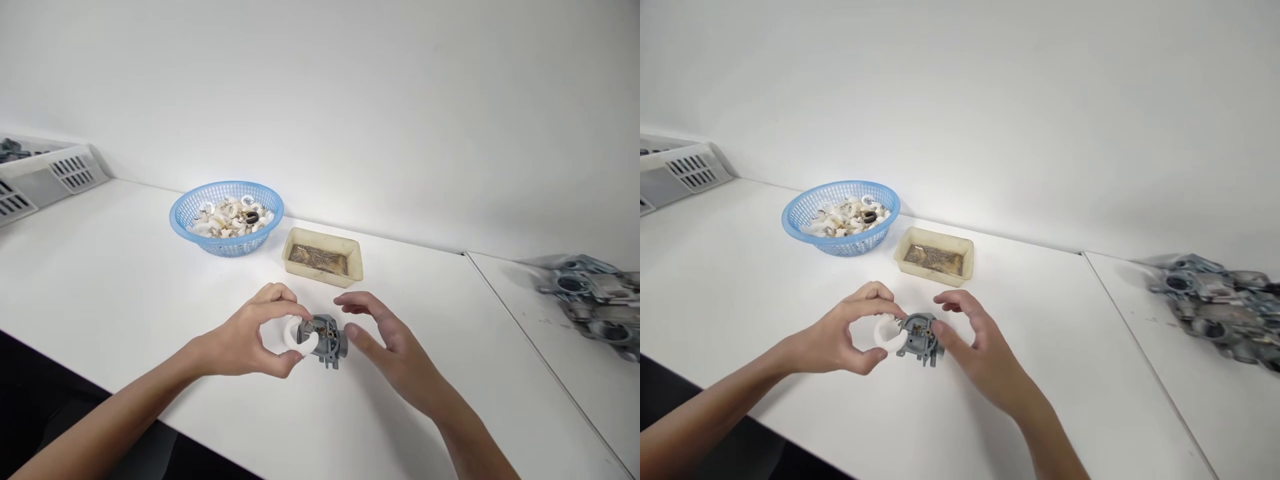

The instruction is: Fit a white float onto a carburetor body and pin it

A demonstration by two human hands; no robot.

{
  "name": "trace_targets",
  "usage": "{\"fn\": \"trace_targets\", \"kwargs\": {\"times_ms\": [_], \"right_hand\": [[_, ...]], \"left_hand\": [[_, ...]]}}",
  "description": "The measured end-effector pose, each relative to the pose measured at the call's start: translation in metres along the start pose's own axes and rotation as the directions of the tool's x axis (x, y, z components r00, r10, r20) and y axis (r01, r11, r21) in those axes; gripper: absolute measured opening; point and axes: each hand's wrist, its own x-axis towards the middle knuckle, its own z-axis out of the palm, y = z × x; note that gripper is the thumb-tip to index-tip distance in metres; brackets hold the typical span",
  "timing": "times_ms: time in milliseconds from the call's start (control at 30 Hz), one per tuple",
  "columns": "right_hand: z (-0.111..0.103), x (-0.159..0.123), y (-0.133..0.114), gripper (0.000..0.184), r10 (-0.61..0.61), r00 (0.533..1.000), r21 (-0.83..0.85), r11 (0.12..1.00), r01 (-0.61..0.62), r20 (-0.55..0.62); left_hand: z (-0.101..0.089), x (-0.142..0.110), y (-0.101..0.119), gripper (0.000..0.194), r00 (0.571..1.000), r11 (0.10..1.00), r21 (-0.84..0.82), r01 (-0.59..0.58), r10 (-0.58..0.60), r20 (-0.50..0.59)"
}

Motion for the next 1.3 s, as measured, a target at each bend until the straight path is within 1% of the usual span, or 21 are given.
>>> {"fn": "trace_targets", "kwargs": {"times_ms": [67,133,200,300,367,433,533,600,667,733,833,900,967,1067,1167,1300], "right_hand": [[0.002,-0.013,-0.009,0.044,0.006,0.999,-0.063,0.998,-0.004,0.036],[0.007,-0.026,-0.013,0.043,-0.021,1.0,-0.117,0.993,0.022,0.008],[0.015,-0.034,-0.01,0.042,-0.053,0.998,-0.148,0.988,0.048,-0.03],[0.023,-0.037,-0.002,0.045,-0.043,0.998,-0.131,0.991,0.035,-0.054],[0.027,-0.036,0.005,0.051,-0.029,0.997,-0.091,0.996,0.022,-0.077],[0.028,-0.033,0.012,0.057,-0.037,0.991,-0.06,0.998,0.03,-0.13],[0.028,-0.03,0.017,0.063,-0.119,0.971,-0.098,0.99,0.1,-0.208],[0.028,-0.028,0.016,0.066,-0.211,0.95,-0.161,0.971,0.177,-0.229],[0.028,-0.028,0.012,0.064,-0.316,0.917,-0.231,0.937,0.262,-0.243],[0.028,-0.027,0.009,0.056,-0.388,0.888,-0.286,0.905,0.316,-0.246],[0.03,-0.024,0.008,0.045,-0.413,0.88,-0.296,0.893,0.34,-0.234],[0.032,-0.022,0.009,0.043,-0.436,0.868,-0.292,0.884,0.365,-0.236],[0.033,-0.022,0.011,0.046,-0.447,0.861,-0.291,0.88,0.374,-0.244],[0.036,-0.024,0.014,0.047,-0.421,0.876,-0.309,0.887,0.344,-0.234],[0.04,-0.028,0.017,0.045,-0.385,0.894,-0.342,0.892,0.296,-0.231],[0.046,-0.029,0.022,0.042,-0.33,0.913,-0.328,0.913,0.244,-0.241]], "left_hand": [[0.004,0.009,0.0,0.042,1.0,1.0,0.004,-0.021,0.021,0.019],[0.007,0.017,-0.001,0.046,0.998,0.999,0.0,-0.04,0.04,0.043],[0.01,0.022,-0.002,0.055,0.996,0.999,0.023,-0.049,0.047,0.08],[0.012,0.027,-0.006,0.069,0.99,0.996,0.073,-0.052,0.042,0.132],[0.013,0.028,-0.008,0.072,0.985,0.996,0.07,-0.055,0.042,0.168],[0.014,0.029,-0.009,0.072,0.981,0.996,0.065,-0.066,0.053,0.188],[0.016,0.029,-0.009,0.071,0.982,0.991,0.073,-0.111,0.098,0.164],[0.019,0.028,-0.009,0.07,0.981,0.984,0.073,-0.16,0.15,0.122],[0.022,0.027,-0.008,0.069,0.974,0.974,0.065,-0.217,0.211,0.087],[0.025,0.027,-0.007,0.066,0.97,0.97,0.046,-0.241,0.238,0.056],[0.027,0.026,-0.007,0.058,0.984,0.984,0.009,-0.176,0.176,0.039],[0.027,0.026,-0.009,0.053,0.988,0.989,-0.018,-0.145,0.146,0.041],[0.027,0.025,-0.014,0.05,0.989,0.989,-0.038,-0.143,0.144,0.04],[0.027,0.021,-0.022,0.048,0.99,0.991,-0.051,-0.123,0.126,0.058],[0.027,0.019,-0.028,0.048,0.989,0.993,-0.073,-0.095,0.102,0.102],[0.023,0.022,-0.028,0.045,0.985,0.996,-0.079,-0.042,0.054,0.166]]}}
